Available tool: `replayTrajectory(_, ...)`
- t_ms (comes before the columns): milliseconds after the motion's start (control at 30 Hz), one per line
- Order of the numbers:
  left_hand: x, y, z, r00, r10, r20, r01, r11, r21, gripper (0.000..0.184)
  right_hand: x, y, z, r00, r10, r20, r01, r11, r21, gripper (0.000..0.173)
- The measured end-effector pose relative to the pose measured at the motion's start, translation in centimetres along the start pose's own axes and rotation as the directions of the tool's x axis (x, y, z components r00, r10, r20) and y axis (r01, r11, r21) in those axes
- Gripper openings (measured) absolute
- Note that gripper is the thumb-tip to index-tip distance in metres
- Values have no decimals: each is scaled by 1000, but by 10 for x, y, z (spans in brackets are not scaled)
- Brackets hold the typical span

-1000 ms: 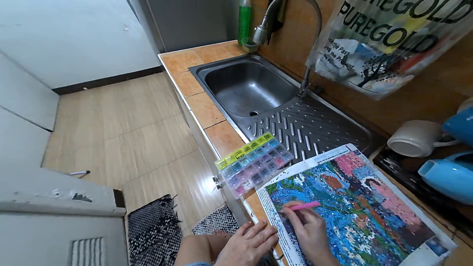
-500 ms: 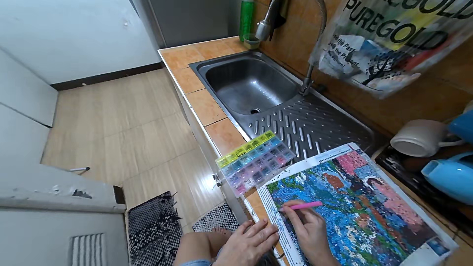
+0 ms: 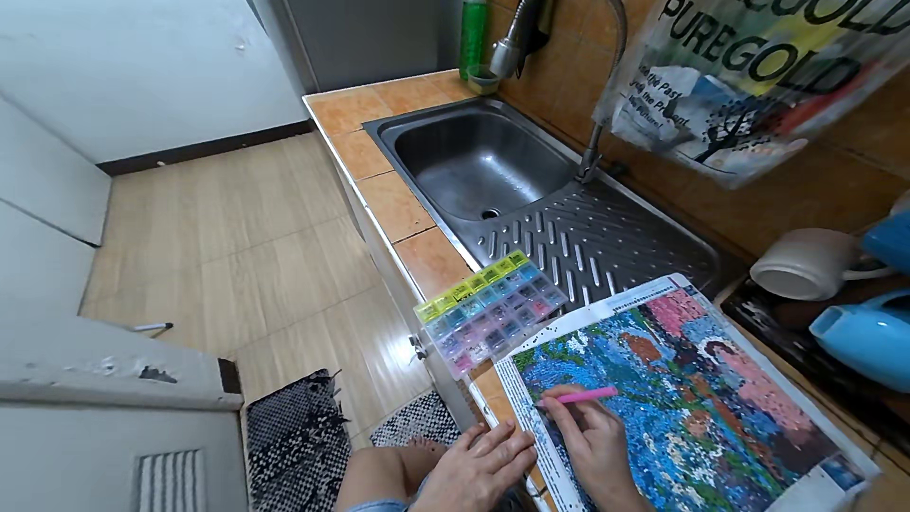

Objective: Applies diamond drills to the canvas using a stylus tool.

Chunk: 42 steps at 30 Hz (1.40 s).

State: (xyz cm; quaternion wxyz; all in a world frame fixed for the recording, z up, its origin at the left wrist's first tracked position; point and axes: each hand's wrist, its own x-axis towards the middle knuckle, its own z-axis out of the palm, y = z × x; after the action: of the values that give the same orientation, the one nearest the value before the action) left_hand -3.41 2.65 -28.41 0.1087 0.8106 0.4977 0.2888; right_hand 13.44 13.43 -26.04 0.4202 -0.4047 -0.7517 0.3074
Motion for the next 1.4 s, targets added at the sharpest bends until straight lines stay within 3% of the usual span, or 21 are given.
replayTrajectory(800,0,-1,2,1000,12,-9,-11,1000,20,50,2,1,-4,998,-23,62,21,1000,22,20)
replayTrajectory(1067,1,1,-1,1000,-3,17,3,1000,-10,48,12,-11,-27,973,215,-88,-181,939,291,12)
replayTrajectory(1300,1,3,-4,998,-28,56,30,999,-44,48,24,-12,-52,854,497,-156,-368,788,494,14)
replayTrajectory(1400,1,3,-5,998,-27,61,28,999,-23,47,23,-12,-62,822,543,-170,-392,756,524,15)
